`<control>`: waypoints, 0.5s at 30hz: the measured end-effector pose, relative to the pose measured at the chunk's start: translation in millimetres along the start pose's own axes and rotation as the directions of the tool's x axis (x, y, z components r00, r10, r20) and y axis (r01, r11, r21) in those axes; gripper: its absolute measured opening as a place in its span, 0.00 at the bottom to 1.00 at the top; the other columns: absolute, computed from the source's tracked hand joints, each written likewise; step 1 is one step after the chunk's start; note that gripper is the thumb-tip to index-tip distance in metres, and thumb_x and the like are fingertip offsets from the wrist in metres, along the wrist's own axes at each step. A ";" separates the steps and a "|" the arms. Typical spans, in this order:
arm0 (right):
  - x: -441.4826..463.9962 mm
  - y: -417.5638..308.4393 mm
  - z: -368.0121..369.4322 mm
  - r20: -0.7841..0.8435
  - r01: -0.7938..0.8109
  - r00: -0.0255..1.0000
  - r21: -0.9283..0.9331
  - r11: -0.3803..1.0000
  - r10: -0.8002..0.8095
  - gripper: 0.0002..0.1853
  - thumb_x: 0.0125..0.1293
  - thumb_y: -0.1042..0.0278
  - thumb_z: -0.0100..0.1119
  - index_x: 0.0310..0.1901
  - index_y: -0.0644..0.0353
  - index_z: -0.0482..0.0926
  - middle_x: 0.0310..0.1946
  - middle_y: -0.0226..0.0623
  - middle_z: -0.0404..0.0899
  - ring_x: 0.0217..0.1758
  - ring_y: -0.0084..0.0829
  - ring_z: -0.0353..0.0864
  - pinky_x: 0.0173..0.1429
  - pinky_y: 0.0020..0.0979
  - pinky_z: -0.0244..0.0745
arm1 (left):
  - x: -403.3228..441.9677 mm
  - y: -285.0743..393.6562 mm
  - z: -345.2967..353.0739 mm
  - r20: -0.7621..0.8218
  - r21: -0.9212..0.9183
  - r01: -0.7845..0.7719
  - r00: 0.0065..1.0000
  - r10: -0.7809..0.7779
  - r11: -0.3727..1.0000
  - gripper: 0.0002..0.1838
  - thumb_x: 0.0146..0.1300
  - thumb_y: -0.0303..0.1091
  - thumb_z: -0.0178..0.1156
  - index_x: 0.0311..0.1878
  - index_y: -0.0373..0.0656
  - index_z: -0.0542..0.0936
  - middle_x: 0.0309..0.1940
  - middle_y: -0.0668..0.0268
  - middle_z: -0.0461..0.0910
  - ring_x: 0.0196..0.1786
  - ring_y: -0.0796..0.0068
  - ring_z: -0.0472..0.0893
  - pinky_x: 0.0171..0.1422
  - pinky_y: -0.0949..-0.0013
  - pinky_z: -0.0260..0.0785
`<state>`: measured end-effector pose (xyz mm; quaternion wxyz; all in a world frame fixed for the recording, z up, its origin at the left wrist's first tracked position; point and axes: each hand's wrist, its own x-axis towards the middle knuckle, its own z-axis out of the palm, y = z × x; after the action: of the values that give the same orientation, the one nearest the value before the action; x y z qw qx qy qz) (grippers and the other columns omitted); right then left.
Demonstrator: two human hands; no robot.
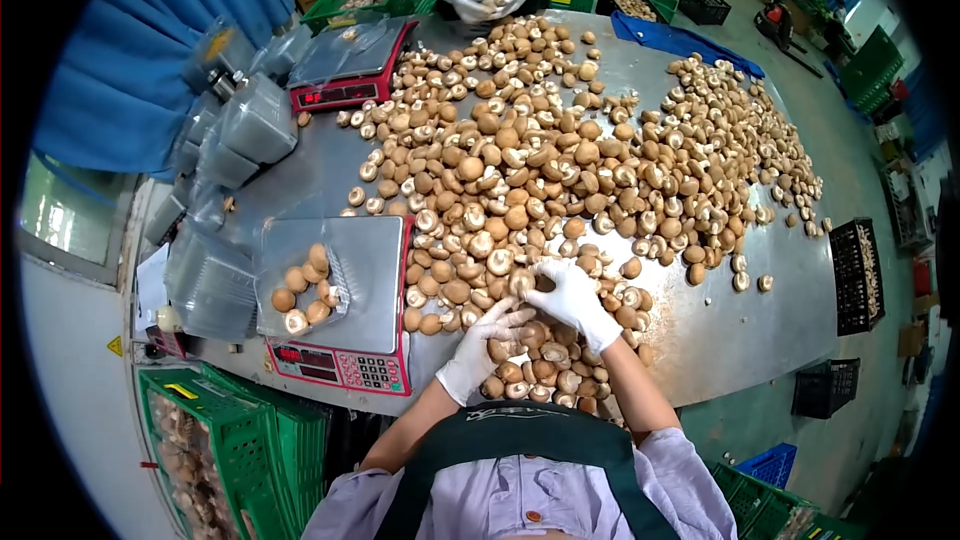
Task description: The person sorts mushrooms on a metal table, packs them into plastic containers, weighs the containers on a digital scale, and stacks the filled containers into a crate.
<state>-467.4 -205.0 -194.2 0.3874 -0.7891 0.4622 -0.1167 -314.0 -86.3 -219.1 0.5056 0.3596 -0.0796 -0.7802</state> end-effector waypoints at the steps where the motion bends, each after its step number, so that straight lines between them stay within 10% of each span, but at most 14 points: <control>1: -5.1 4.2 -0.6 0.020 0.170 0.985 -0.081 0.982 -0.169 0.24 0.52 0.51 0.67 0.48 0.56 0.82 0.50 0.45 0.79 0.56 0.44 0.76 0.60 0.37 0.71 | -2.0 2.9 7.5 0.038 -0.006 -0.058 0.998 0.058 0.998 0.41 0.49 0.24 0.55 0.71 0.38 0.56 0.59 0.58 0.71 0.54 0.69 0.76 0.55 0.71 0.71; 2: -10.1 8.0 -1.1 0.051 0.335 0.942 -0.157 0.929 -0.331 0.24 0.52 0.51 0.67 0.48 0.55 0.82 0.50 0.43 0.79 0.54 0.43 0.76 0.60 0.37 0.71 | -2.3 5.6 12.7 0.077 -0.013 -0.115 0.990 0.116 0.993 0.42 0.50 0.25 0.55 0.72 0.38 0.54 0.59 0.58 0.71 0.53 0.68 0.77 0.55 0.71 0.72; 4: -15.8 -23.0 -45.9 0.291 0.136 0.945 0.058 0.989 -0.147 0.28 0.53 0.50 0.67 0.55 0.52 0.79 0.52 0.43 0.79 0.55 0.42 0.78 0.61 0.38 0.71 | -1.0 6.8 -2.2 0.124 -0.100 -0.029 0.991 0.041 0.995 0.33 0.54 0.27 0.56 0.66 0.38 0.63 0.54 0.61 0.75 0.50 0.70 0.78 0.56 0.71 0.73; 7: 20.1 21.7 -52.6 -0.233 -0.128 0.966 -0.061 0.990 0.110 0.21 0.54 0.56 0.64 0.50 0.55 0.81 0.44 0.44 0.82 0.49 0.44 0.80 0.52 0.39 0.75 | 4.4 -1.6 -10.6 -0.024 -0.116 -0.023 1.000 0.020 0.993 0.19 0.62 0.30 0.57 0.58 0.41 0.73 0.47 0.64 0.79 0.46 0.72 0.80 0.47 0.68 0.76; 9: 56.3 73.6 -47.4 -0.481 -0.189 0.876 -0.419 0.888 -0.041 0.19 0.54 0.62 0.64 0.47 0.56 0.78 0.37 0.42 0.80 0.41 0.43 0.80 0.45 0.41 0.76 | 4.3 -2.1 -13.8 -0.049 -0.091 -0.012 0.999 0.008 0.996 0.19 0.64 0.33 0.57 0.58 0.41 0.72 0.47 0.65 0.79 0.47 0.72 0.80 0.48 0.68 0.76; 15: 90.1 115.1 -24.1 -0.513 -0.268 0.857 -0.538 0.800 -0.058 0.25 0.52 0.57 0.66 0.51 0.56 0.75 0.31 0.46 0.80 0.34 0.42 0.81 0.38 0.39 0.78 | 4.2 0.2 0.5 -0.082 -0.073 -0.006 0.997 0.000 0.997 0.24 0.68 0.52 0.53 0.56 0.42 0.74 0.45 0.65 0.79 0.46 0.75 0.80 0.49 0.72 0.74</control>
<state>-504.8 -322.4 -276.5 -0.0066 -0.7830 0.6045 -0.1466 -315.2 -90.1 -220.7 0.5224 0.3726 -0.0309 -0.7664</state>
